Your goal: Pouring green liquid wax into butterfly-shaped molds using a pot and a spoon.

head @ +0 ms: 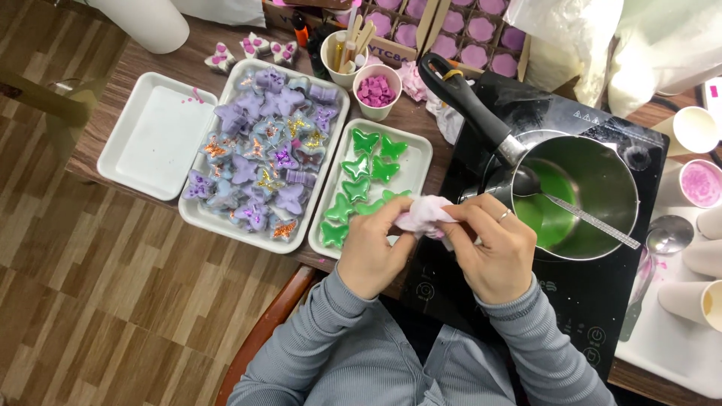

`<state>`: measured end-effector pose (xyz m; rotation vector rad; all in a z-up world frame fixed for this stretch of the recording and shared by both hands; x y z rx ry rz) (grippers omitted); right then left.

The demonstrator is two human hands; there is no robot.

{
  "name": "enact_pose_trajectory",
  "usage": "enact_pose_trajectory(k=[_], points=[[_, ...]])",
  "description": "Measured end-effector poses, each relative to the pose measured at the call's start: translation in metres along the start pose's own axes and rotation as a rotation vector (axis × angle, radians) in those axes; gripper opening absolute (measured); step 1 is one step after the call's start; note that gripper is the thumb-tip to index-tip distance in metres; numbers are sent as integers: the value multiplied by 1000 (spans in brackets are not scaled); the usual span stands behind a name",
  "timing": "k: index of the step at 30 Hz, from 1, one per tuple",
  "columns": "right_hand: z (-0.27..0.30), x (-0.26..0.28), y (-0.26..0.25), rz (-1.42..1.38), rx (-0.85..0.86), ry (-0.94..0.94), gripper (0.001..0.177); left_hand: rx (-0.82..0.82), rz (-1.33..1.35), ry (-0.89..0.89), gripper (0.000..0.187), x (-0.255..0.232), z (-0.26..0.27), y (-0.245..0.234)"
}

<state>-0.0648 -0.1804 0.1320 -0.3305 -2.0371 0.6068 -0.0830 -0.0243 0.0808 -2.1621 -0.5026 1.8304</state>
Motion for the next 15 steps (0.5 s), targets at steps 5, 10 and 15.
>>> enact_pose_trajectory(k=[5,10,15], points=[[1,-5,6,-33,17,61,12,1,109,52,39,-3,-2,-5],[4,1,12,-36,3,-9,6,-10,127,16,35,8,0,0],[1,3,16,2,50,-28,13,9,191,38,36,4,-4,-3]])
Point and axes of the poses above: each hand's wrist, its own z-axis away from the middle knuckle, its own y-axis out of the palm, x = y × z, the point moved 7 cm from there along -z, towards the middle knuckle, and after that the axes turned 7 degrees about -z, right-handed, at the moved point
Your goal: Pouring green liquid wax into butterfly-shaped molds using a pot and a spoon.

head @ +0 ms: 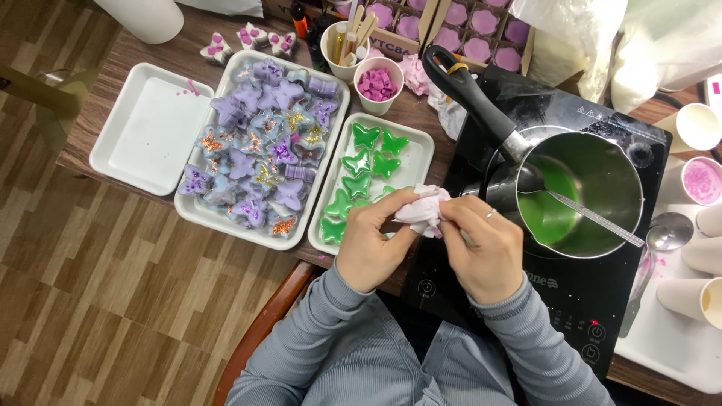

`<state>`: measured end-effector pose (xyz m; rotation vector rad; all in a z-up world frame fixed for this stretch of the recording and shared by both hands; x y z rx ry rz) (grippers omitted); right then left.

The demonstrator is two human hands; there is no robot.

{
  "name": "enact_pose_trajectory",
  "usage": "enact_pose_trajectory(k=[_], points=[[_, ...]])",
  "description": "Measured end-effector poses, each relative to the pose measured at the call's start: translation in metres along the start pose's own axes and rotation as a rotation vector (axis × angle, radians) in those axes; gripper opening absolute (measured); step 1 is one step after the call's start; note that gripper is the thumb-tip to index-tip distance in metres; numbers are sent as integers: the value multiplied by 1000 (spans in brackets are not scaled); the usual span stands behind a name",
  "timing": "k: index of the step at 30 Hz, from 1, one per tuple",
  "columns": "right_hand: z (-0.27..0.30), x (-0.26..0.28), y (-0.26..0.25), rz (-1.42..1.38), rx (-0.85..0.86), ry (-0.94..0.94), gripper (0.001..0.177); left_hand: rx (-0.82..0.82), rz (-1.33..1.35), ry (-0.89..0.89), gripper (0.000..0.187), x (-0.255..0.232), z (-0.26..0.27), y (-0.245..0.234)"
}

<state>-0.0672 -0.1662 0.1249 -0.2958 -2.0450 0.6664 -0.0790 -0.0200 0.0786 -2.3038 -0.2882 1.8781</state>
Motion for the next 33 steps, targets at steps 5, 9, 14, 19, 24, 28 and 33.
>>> enact_pose_trajectory(k=[5,9,14,19,24,28,33], points=[[0,-6,-4,-66,-26,84,13,29,169,-10,37,6,2,8],[-1,3,-4,-69,-15,26,12,16,283,-76,36,14,4,10],[-4,11,-1,-78,25,16,16,-74,167,-81,29,19,4,3],[-4,3,1,-124,65,128,21,-133,48,-41,22,3,2,-9],[-11,9,-5,-117,61,143,24,-137,9,-38,24,-8,0,-14],[-20,15,-7,-58,78,126,29,-130,63,-41,28,-6,0,-18],[-18,15,0,-147,105,20,35,-93,207,-85,16,18,6,-6]])
Point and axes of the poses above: each hand's wrist, its own z-axis away from the middle knuckle, its own y-axis out of the palm, x = y × z, the point moved 7 cm from there along -z, towards the middle knuckle, and after that the axes turned 7 degrees about -z, right-handed, at the moved point
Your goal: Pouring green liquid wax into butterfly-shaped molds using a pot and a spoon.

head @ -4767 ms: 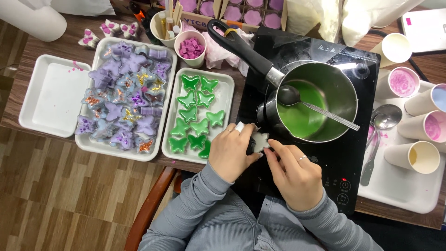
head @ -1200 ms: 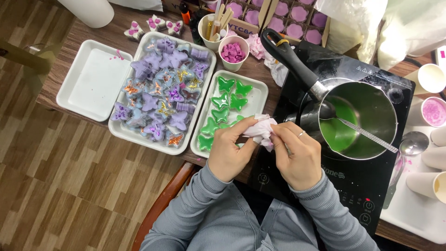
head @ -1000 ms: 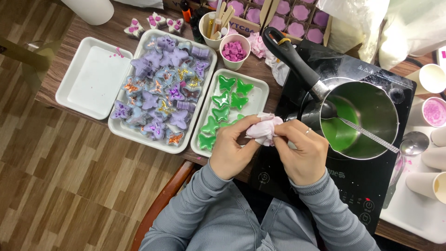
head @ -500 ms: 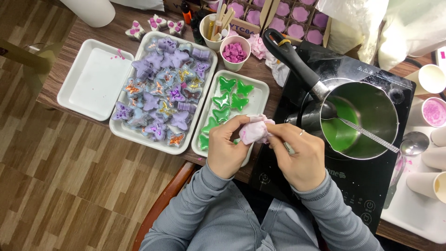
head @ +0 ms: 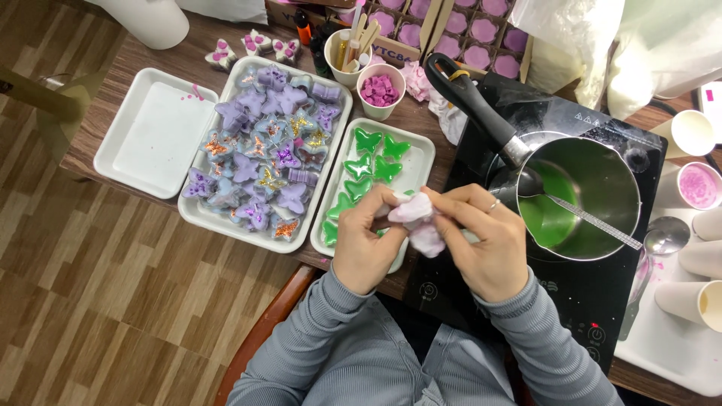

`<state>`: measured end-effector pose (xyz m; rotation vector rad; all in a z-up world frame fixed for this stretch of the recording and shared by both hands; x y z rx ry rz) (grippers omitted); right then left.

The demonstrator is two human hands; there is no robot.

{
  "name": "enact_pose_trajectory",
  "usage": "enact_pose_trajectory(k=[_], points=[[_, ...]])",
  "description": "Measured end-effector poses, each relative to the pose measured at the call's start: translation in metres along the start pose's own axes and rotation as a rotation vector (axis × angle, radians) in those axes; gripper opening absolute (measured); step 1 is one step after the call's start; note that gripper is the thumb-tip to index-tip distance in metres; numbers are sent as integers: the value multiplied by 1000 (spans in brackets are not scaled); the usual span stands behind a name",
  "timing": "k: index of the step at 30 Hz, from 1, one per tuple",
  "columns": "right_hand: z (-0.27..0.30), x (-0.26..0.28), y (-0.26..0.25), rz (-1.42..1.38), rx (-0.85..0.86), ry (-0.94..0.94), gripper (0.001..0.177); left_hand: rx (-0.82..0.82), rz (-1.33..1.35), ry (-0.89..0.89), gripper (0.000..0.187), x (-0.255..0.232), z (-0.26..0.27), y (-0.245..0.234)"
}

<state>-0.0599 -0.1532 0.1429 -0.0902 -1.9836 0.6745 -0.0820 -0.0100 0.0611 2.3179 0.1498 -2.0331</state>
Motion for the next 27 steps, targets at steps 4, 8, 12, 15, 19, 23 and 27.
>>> enact_pose_trajectory(k=[4,8,12,15,19,23,27], points=[[7,-14,-5,20,-111,68,19,44,-42,-26,13,-8,-1,0],[7,-16,-10,8,-142,58,11,98,-8,35,30,-20,-4,3],[4,-13,-10,45,-141,50,8,65,-92,69,33,-15,-5,1],[4,-10,-5,30,-106,44,8,42,-72,22,32,-11,-7,2],[5,-14,-3,36,-107,59,11,16,-72,22,31,-9,-9,0],[6,-20,1,27,-90,56,14,0,-106,14,29,-7,-10,-2],[5,-21,4,31,-76,62,19,-14,-136,36,31,-13,-11,-2]])
Point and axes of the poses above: each hand's wrist, its own z-axis away from the middle knuckle, its own y-axis out of the palm, x = y × z, the point moved 7 cm from there along -z, towards the middle knuckle, and after that the axes turned 7 degrees about -z, right-handed, at the moved point
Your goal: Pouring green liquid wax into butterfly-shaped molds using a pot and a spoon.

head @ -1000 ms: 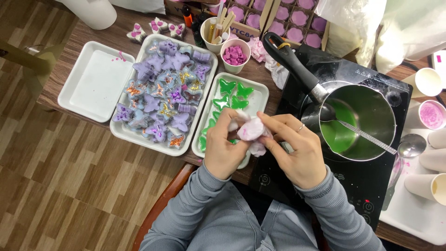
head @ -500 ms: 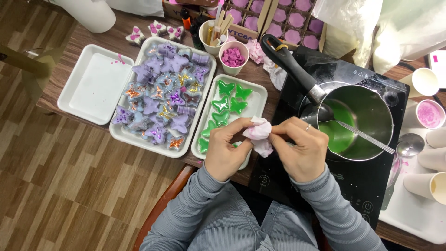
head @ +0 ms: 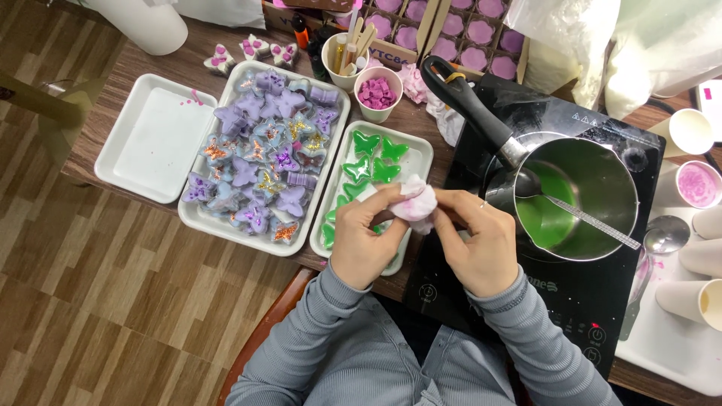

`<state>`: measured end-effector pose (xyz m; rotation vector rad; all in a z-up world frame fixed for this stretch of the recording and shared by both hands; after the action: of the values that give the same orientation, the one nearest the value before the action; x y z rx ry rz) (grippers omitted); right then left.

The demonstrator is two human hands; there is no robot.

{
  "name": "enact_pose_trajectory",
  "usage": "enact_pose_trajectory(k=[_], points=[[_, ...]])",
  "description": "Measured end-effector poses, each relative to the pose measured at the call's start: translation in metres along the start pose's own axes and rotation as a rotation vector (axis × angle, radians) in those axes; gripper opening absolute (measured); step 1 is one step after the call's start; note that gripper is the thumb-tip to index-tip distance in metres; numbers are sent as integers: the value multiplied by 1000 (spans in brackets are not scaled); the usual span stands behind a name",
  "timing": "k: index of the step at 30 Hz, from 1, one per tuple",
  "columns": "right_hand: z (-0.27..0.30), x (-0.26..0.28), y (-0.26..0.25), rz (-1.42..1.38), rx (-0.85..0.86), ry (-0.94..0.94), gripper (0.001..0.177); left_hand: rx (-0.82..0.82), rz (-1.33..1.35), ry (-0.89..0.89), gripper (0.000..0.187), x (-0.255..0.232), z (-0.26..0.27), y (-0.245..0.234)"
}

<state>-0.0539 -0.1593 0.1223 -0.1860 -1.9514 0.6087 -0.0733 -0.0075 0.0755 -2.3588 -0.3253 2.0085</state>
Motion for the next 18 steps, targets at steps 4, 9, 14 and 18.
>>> enact_pose_trajectory(k=[4,9,14,18], points=[[2,-13,4,-290,-6,194,37,-78,-253,306,36,-31,7,-5],[6,-15,0,-181,-17,161,30,13,-225,110,29,-15,12,0],[9,-12,-6,-84,-71,139,16,-35,-276,107,18,-13,13,-2],[12,-14,-13,-202,-139,205,9,-21,-237,46,14,-3,15,3]])
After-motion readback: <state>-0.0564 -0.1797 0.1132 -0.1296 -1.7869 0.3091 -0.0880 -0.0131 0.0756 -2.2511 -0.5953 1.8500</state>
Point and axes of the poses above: each hand's wrist, its own z-axis away from the middle knuckle, its own y-axis out of the palm, x = y × z, the point moved 7 cm from there along -z, towards the middle knuckle, and after that the axes turned 7 degrees about -z, right-handed, at the moved point
